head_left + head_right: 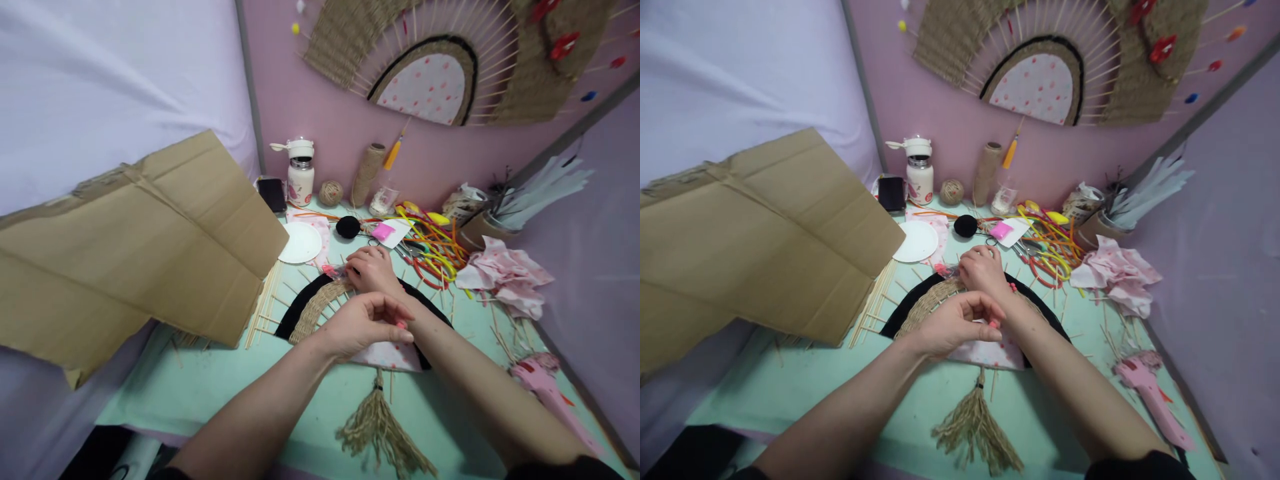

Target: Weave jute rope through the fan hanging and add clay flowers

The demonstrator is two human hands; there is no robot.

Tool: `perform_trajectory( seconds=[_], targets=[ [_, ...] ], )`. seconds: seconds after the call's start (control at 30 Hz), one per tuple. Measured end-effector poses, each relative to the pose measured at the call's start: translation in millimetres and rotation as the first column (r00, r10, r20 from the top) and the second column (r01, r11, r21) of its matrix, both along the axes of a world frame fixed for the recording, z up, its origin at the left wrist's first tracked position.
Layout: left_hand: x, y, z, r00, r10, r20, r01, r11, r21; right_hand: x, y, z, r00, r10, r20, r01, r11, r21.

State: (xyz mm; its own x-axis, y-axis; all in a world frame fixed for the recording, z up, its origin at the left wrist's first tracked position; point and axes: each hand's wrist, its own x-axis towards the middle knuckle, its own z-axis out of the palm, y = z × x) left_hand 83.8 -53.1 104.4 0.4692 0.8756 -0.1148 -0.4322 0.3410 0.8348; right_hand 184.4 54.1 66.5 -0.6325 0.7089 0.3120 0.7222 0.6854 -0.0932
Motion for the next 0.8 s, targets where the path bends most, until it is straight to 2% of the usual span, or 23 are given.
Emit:
perform_trajectory(
  seconds=[0.17,0.4,0.63,0.8],
  targets=[
    [2,-1,1.4,0.999,-0.012,0.042,0.012,1.0,-0.018,2,-2,-3.7,0.996,0.026,0.08,-0.03,0.999,0.043],
    [4,-1,-1.0,0.999,0.019,0.038,-0.017,0.998,-0.053,6,-10,-2.8,0.982,0.083,0.17,-0.087,0.996,0.014],
    [4,-2,-1.7,0.997,-0.05,0.062,0.053,0.997,-0.047,10,-9,-4.7,0.999,0.053,-0.011,-0.053,0.994,-0.096],
    [4,-3,-0.4,0.994,-0.068,0.085,0.073,0.996,-0.059,8,-10,1.0,0.997,-0.047,-0.068,0.034,0.984,-0.175]
  ],
)
